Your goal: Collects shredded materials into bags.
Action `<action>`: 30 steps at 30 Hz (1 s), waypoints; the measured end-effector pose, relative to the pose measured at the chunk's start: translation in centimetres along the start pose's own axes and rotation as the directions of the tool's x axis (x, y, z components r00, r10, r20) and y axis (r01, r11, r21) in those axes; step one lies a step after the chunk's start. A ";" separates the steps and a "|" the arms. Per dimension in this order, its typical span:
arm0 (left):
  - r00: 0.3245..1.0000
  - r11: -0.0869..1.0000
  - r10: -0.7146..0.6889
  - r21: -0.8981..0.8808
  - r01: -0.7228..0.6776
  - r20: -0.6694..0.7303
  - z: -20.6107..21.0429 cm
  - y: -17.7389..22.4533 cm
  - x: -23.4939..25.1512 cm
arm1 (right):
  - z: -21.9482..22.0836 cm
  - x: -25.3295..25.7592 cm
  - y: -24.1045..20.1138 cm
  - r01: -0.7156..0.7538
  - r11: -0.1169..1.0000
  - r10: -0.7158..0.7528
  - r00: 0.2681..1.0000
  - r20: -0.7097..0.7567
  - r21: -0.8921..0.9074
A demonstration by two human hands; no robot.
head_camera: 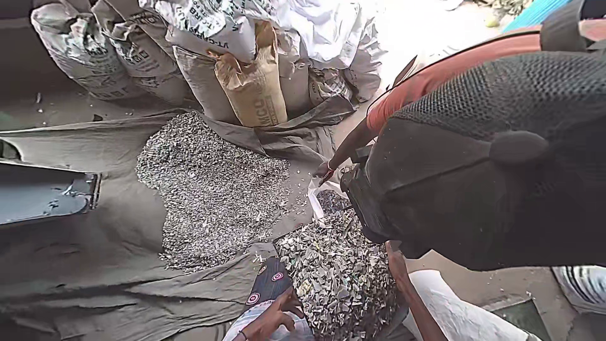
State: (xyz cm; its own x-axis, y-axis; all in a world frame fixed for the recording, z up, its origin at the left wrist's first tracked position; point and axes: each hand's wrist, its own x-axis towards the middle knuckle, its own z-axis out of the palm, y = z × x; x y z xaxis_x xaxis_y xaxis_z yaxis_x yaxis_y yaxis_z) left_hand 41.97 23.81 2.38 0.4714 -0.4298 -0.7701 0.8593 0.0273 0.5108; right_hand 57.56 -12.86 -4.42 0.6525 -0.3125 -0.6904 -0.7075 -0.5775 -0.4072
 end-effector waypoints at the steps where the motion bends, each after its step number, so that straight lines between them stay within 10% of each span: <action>1: 0.999 0.999 -0.039 0.029 0.039 0.019 -0.4 0.4 0.0 | 0.1 0.0 0.1 0.002 1.000 -0.002 1.000 -0.001 -0.005; 6: 0.959 0.918 -0.236 0.361 0.167 0.158 -0.7 1.8 -0.6 | -2.1 -2.9 -3.3 -0.019 0.999 0.022 0.994 0.103 -0.036; 10: 0.839 0.519 -0.496 0.851 0.080 0.224 0.6 6.5 -1.2 | -1.5 -1.3 -0.7 0.035 0.993 -0.015 0.984 0.175 -0.110; 16: 0.870 0.285 -0.469 0.958 -0.015 0.154 -2.6 7.2 -1.3 | 0.1 -2.2 2.7 0.048 0.998 -0.041 0.991 0.130 -0.052; 20: 0.992 0.551 -0.063 0.832 -0.059 0.111 -10.7 5.0 5.2 | 0.9 -2.6 4.6 0.009 0.998 -0.002 0.993 0.117 -0.064; 23: 0.990 0.967 0.094 0.248 -0.066 -0.103 -11.0 7.1 10.9 | 1.8 -2.5 5.7 -0.016 1.000 0.016 0.994 0.109 -0.007; 26: 0.995 0.966 0.099 -0.237 -0.102 -0.024 -7.5 8.2 13.3 | 2.5 -2.4 5.4 -0.045 0.999 0.045 0.989 0.139 -0.002; 30: 0.954 0.944 0.246 -0.264 -0.196 0.173 -6.7 7.9 14.9 | 3.6 -1.7 5.6 -0.108 0.994 0.107 0.984 0.143 -0.003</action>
State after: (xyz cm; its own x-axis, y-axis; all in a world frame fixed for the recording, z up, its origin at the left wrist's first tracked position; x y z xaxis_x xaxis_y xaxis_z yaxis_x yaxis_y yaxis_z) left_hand 57.11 23.62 -7.62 0.6268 -0.5596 -0.5421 0.7716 0.3487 0.5321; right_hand 51.53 -12.84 -7.66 0.5270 -0.2613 -0.8087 -0.7732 -0.5423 -0.3287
